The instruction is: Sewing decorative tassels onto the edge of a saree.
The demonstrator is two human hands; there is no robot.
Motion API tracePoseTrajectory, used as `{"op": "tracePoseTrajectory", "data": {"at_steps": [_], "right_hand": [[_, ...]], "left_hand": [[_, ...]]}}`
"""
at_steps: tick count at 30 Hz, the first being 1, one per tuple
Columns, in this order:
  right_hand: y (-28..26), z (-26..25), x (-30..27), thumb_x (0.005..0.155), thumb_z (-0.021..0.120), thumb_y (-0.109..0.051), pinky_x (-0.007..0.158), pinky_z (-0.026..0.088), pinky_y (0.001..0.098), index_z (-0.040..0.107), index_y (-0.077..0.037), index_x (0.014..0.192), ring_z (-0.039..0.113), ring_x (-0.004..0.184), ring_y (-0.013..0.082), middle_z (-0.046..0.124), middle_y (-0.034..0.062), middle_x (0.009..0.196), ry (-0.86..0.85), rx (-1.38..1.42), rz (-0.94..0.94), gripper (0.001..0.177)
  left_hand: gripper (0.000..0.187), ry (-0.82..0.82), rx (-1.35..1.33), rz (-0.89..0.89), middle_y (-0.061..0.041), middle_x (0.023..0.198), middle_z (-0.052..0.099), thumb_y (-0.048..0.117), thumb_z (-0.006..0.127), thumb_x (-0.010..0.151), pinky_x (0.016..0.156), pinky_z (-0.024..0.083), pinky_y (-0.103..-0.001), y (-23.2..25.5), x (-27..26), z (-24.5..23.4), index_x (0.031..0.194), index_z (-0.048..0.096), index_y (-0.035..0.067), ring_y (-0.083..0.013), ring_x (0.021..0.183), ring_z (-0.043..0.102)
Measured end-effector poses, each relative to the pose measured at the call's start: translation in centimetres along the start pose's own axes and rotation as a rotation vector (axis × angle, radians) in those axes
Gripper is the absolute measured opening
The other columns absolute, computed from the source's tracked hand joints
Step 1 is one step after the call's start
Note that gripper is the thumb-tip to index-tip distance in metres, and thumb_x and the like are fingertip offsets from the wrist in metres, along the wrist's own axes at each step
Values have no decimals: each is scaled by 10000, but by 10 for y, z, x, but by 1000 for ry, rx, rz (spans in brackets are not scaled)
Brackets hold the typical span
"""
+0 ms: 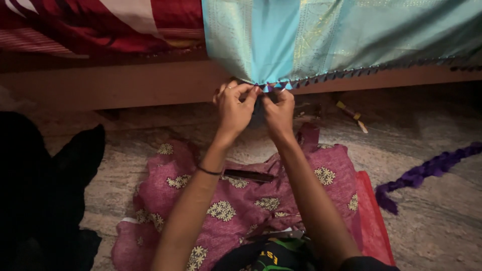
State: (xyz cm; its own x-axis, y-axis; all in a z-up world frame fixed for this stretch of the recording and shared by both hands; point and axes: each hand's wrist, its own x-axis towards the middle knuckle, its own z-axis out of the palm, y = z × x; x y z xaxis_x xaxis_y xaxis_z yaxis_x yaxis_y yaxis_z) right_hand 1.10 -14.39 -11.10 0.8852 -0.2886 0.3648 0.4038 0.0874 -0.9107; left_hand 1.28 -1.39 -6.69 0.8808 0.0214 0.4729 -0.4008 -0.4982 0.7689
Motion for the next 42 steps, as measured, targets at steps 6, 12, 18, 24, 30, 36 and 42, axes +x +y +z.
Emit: {"op": "tracePoseTrajectory", "data": {"at_steps": [6, 12, 18, 24, 30, 36, 42], "right_hand": [[13, -8, 1, 934, 676, 88, 850, 556, 261, 704, 18, 1046, 673, 928, 92, 736, 28, 1005, 16, -17, -15, 135], [1, -3, -2, 972, 645, 58, 897, 552, 260, 692, 5, 1104, 674, 978, 95, 736, 40, 1066, -16, 53, 44, 149], [-8, -5, -2, 991, 639, 45, 860, 558, 270, 692, 10, 1101, 673, 952, 101, 733, 43, 1042, -47, 49, 83, 127], [-7, -3, -1, 996, 632, 35, 862, 555, 270, 696, 15, 1088, 676, 958, 101, 738, 42, 1040, -68, 77, 100, 114], [5, -4, -3, 994, 642, 41, 894, 542, 277, 685, 9, 1103, 666, 984, 111, 730, 51, 1063, -45, 67, 57, 122], [-12, 3, -7, 997, 631, 40, 894, 549, 287, 683, 7, 1107, 667, 994, 123, 727, 56, 1080, -28, 73, 82, 126], [-11, -1, -7, 1007, 620, 38, 879, 548, 284, 683, 14, 1099, 667, 978, 122, 728, 62, 1064, -20, 59, 118, 114]], "left_hand": [[201, 27, 43, 28, -44, 922, 711, 339, 758, 874, 974, 340, -514, 1, 2, 3, 873, 825, 150, -288, 1029, 598], [215, 8, 41, 22, -11, 937, 707, 349, 736, 906, 966, 371, -493, 1, -2, 1, 900, 805, 145, -267, 1068, 606], [211, 15, 7, 23, -4, 934, 716, 333, 731, 919, 975, 364, -491, 13, -6, -4, 908, 801, 135, -258, 1070, 614], [214, 45, 3, 0, 1, 941, 726, 331, 741, 907, 981, 352, -476, 13, -8, -2, 911, 804, 127, -239, 1054, 625], [208, 56, 10, 26, -5, 1009, 747, 317, 734, 916, 1050, 324, -475, 10, -11, 1, 940, 814, 126, -235, 1084, 625], [221, 59, 5, 21, -33, 1042, 758, 317, 741, 907, 1067, 290, -498, 11, -10, 1, 941, 826, 115, -256, 1123, 609], [234, 60, -3, 0, -39, 1076, 757, 329, 743, 909, 1061, 324, -484, 9, -13, 3, 969, 821, 117, -258, 1141, 611]]}}
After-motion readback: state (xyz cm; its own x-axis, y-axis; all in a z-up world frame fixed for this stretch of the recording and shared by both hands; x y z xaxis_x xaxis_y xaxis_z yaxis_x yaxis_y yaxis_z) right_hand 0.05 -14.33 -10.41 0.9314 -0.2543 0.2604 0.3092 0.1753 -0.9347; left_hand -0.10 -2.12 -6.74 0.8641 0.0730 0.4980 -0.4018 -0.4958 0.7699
